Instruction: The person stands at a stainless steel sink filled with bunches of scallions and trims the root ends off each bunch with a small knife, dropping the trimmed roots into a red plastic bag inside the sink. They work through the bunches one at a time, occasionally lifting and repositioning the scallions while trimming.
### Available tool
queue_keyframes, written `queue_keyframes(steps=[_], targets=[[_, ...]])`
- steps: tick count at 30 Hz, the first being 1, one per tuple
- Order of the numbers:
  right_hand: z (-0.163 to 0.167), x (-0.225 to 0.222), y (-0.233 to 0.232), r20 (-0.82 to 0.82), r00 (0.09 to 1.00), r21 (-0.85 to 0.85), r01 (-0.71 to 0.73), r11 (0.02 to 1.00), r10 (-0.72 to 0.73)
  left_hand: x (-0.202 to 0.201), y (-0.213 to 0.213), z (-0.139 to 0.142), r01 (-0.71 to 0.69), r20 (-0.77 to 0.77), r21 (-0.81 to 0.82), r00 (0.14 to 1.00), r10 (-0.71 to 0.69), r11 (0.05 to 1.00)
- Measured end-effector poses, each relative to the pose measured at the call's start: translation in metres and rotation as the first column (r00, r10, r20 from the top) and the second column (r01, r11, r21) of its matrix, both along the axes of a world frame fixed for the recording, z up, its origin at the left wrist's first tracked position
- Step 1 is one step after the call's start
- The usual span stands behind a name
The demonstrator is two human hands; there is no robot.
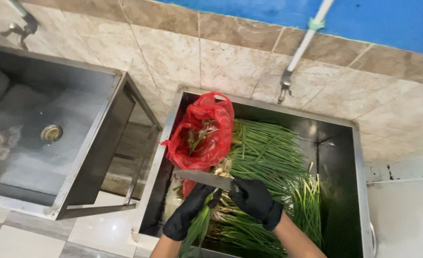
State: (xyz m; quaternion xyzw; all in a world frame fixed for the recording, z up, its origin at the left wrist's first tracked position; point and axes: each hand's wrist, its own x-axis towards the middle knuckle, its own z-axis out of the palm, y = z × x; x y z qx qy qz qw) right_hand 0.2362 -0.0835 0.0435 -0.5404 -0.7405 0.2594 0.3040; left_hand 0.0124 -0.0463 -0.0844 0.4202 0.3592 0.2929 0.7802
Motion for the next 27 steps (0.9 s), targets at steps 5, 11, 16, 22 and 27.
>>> queue_keyframes(steps=[5,11,16,22,27], targets=[[-0.016,-0.037,0.048,0.03,0.999,-0.08,-0.033,0.996,0.035,-0.033,0.03,-0.006,-0.077,0.061,-0.004,0.995,0.077,0.997],[-0.043,-0.058,0.101,0.096,0.993,-0.218,-0.044,0.975,0.066,-0.057,0.081,-0.031,0.044,0.091,-0.075,0.995,-0.037,0.996],[-0.088,-0.053,0.135,0.092,0.992,-0.204,-0.065,0.977,0.085,-0.057,0.125,-0.059,0.133,0.144,-0.126,0.983,-0.115,0.983],[-0.159,-0.011,0.179,0.353,0.933,-0.498,0.127,0.858,0.067,-0.045,0.172,-0.072,0.269,0.489,-0.39,0.871,-0.05,0.881],[-0.179,-0.015,0.179,0.225,0.971,-0.492,0.181,0.851,-0.076,-0.039,0.186,-0.081,0.223,0.274,-0.446,0.956,-0.105,0.867]])
